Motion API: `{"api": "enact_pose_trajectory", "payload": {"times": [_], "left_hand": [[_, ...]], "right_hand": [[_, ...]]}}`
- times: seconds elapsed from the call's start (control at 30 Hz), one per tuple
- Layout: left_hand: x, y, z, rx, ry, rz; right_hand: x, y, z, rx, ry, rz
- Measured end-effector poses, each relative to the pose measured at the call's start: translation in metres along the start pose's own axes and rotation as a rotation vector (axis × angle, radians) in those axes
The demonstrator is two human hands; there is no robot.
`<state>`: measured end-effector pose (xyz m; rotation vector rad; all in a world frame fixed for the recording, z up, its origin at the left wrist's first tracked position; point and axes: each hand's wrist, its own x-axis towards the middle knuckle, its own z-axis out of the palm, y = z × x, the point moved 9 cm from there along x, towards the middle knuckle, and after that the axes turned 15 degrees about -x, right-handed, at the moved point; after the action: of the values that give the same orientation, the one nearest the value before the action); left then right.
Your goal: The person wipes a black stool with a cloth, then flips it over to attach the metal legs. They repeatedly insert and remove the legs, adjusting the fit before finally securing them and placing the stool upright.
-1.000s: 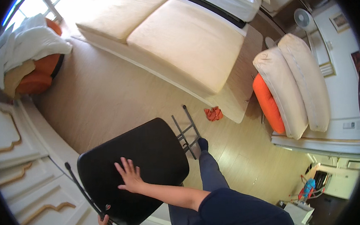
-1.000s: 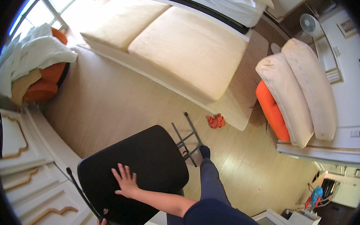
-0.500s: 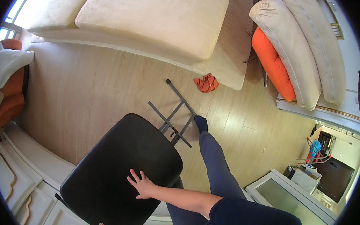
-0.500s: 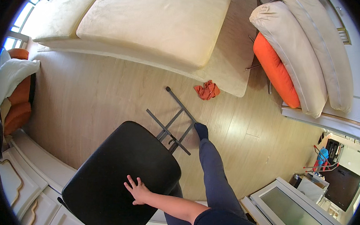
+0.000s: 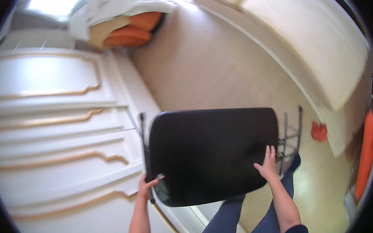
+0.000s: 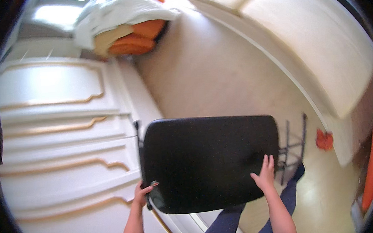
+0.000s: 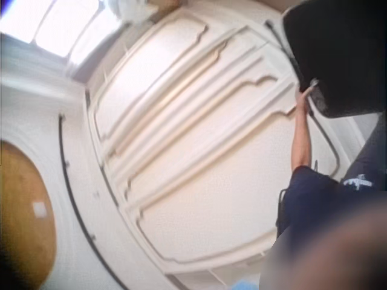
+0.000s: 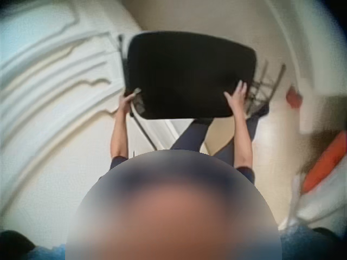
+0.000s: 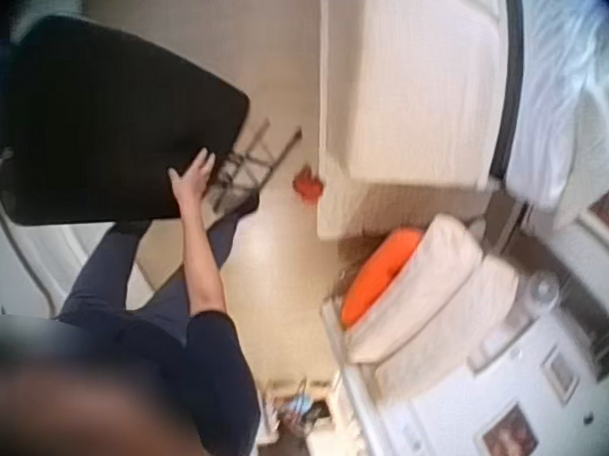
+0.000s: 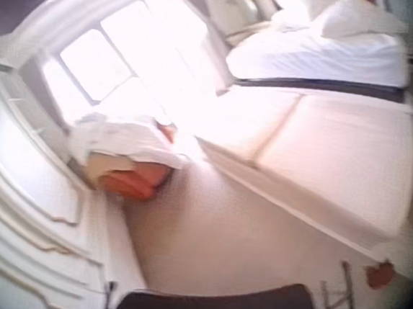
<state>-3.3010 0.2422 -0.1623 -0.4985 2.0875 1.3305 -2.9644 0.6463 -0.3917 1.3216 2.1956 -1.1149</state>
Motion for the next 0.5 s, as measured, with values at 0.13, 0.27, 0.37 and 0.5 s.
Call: {"api": "enact_pose_trajectory", "payload": {"times": [0.13,0.27,0.37,0.5], "left_hand": [[-0.024,0.066,0.021,0.324,0.072,0.185],[-0.095,0.125,0.065,0.489,0.063,0.292],[-0.148,0.156,0.097,0.355,0.017,0.251],[-0.156,0.158,0.109,0.334,-0.097,0.366]], "right_hand": [[-0.044,-0.244,-0.125,0.006,-0.025,-0.765],[-0.118,-0.451,-0.186,-0.446,-0.033,-1.358],[-0.145,-0.521,-0.175,-0.894,-0.25,-1.649],[-0.157,-0.512,-0.129,-1.2,-0.593,-1.721]]}}
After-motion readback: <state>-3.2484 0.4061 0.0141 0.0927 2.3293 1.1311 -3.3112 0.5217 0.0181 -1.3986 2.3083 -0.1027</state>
